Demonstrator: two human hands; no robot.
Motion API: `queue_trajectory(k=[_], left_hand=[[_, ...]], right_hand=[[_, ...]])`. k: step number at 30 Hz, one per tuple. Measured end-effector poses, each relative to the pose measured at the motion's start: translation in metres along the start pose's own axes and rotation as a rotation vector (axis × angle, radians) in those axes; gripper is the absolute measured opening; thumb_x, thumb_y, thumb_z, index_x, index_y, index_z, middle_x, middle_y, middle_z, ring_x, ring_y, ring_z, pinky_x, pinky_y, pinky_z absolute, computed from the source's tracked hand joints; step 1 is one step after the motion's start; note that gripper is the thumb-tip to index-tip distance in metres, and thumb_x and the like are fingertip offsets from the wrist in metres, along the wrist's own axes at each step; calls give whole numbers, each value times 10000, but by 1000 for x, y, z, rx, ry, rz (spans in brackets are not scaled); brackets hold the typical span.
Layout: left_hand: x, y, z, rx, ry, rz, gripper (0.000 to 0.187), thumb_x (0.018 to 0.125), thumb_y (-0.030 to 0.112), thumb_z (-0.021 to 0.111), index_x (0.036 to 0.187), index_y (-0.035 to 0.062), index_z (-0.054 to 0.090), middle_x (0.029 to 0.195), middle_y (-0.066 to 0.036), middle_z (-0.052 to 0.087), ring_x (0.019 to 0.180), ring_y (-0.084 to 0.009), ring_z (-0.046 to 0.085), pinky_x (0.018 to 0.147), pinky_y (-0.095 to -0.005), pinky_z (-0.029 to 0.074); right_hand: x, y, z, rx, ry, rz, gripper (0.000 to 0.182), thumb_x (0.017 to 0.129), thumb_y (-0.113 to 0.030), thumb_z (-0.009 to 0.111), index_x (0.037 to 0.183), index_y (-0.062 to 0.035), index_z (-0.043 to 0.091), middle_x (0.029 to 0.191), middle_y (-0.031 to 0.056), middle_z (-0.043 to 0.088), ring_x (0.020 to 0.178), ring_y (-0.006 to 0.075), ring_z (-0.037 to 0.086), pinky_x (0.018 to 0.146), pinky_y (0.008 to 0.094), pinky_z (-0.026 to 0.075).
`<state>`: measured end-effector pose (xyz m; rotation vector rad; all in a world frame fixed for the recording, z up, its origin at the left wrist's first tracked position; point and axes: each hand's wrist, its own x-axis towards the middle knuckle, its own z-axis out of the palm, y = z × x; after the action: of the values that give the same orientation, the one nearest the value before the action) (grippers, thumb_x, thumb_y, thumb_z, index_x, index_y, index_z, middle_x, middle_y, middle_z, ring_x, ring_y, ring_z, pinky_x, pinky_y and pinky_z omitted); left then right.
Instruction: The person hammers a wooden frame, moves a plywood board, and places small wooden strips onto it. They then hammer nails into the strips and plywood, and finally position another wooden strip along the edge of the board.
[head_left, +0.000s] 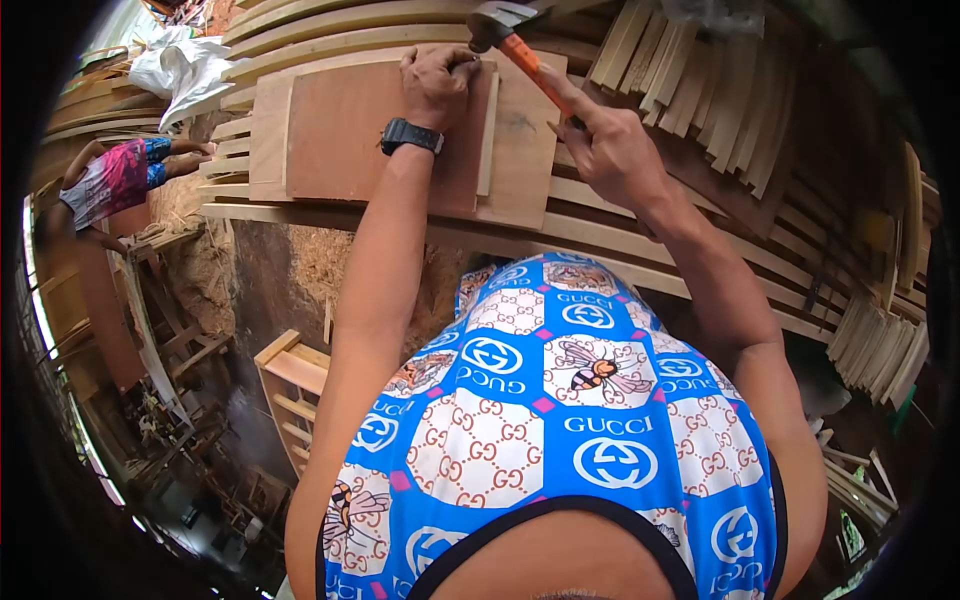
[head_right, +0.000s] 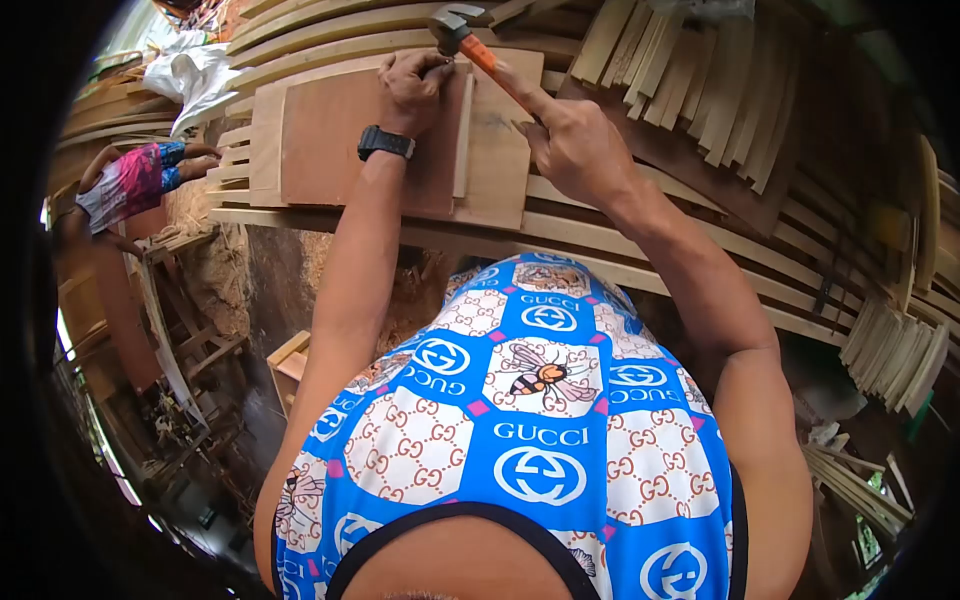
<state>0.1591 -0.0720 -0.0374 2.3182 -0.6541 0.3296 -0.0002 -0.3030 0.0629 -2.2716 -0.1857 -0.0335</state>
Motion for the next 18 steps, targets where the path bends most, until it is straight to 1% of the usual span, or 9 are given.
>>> queue_trajectory(k=[1, 4, 7, 9, 10, 12, 16, 17, 18], left_hand=[[0, -1, 0, 35, -22, -9, 142, 916, 248, 720, 947, 134, 799, 935, -57, 783, 938, -269, 712, 1066, -455, 380], [0, -8, 1, 37, -8, 31, 141, 910, 263, 740, 934, 139, 801, 936, -45, 785, 932, -259, 707, 1051, -438, 401], [9, -4, 3, 31, -19, 77, 238, 880, 331, 780, 971, 112, 792, 963, -74, 781, 943, -282, 703, 1023, -420, 440], [9, 1, 1, 127, 21, 81, 392, 830, 411, 823, 1023, 75, 772, 1008, -116, 759, 974, -315, 687, 983, -421, 476], [9, 1, 0, 188, 52, 175, 496, 800, 459, 840, 1062, 48, 751, 1026, -145, 725, 1006, -347, 660, 961, -445, 486], [7, 3, 0, 227, 43, 189, 494, 806, 475, 830, 1049, 52, 751, 1022, -140, 717, 1011, -345, 651, 952, -452, 485], [7, 8, 2, 326, 56, 198, 526, 805, 542, 804, 1017, 63, 752, 994, -136, 707, 993, -354, 639, 933, -473, 476], [7, 9, 3, 324, 54, 202, 526, 805, 542, 804, 1017, 63, 752, 994, -136, 707, 993, -354, 639, 933, -473, 476], [7, 11, 4, 322, 18, 148, 553, 781, 570, 801, 1012, 70, 748, 1023, -133, 692, 1046, -343, 604, 991, -486, 413]], right_hand=[[0, 5, 4, 18, 13, -20, 686, 963, -75, 625, 1592, -260, 423, 712, 217, 638, 521, 311, 555, 602, 437, 502], [0, 8, 4, -87, -38, -2, 703, 960, -84, 638, 1601, -257, 408, 696, 214, 626, 504, 278, 551, 592, 436, 503], [-3, 11, 2, -43, -47, 135, 719, 955, -88, 642, 1611, -242, 392, 716, 195, 652, 544, 246, 581, 639, 409, 528], [-11, 14, 1, 144, 37, 186, 727, 955, -104, 650, 1620, -215, 377, 745, 167, 687, 597, 196, 598, 706, 364, 544], [-13, 19, 4, 146, 42, 185, 727, 955, -104, 650, 1620, -215, 377, 745, 167, 687, 597, 196, 598, 706, 364, 544], [-22, 28, 8, 206, 101, 207, 729, 956, -123, 661, 1623, -189, 374, 801, 136, 700, 635, 155, 576, 743, 331, 537], [-37, 29, 4, 206, 45, 285, 742, 957, -150, 679, 1628, -171, 364, 907, 133, 702, 655, 138, 549, 723, 311, 529], [-39, 24, 1, 202, -7, 331, 733, 957, -151, 655, 1623, -122, 352, 851, 181, 685, 651, 180, 581, 733, 321, 530], [-40, 21, -1, 198, -60, 376, 728, 957, -152, 632, 1618, -73, 339, 795, 230, 668, 648, 222, 613, 743, 331, 531]])
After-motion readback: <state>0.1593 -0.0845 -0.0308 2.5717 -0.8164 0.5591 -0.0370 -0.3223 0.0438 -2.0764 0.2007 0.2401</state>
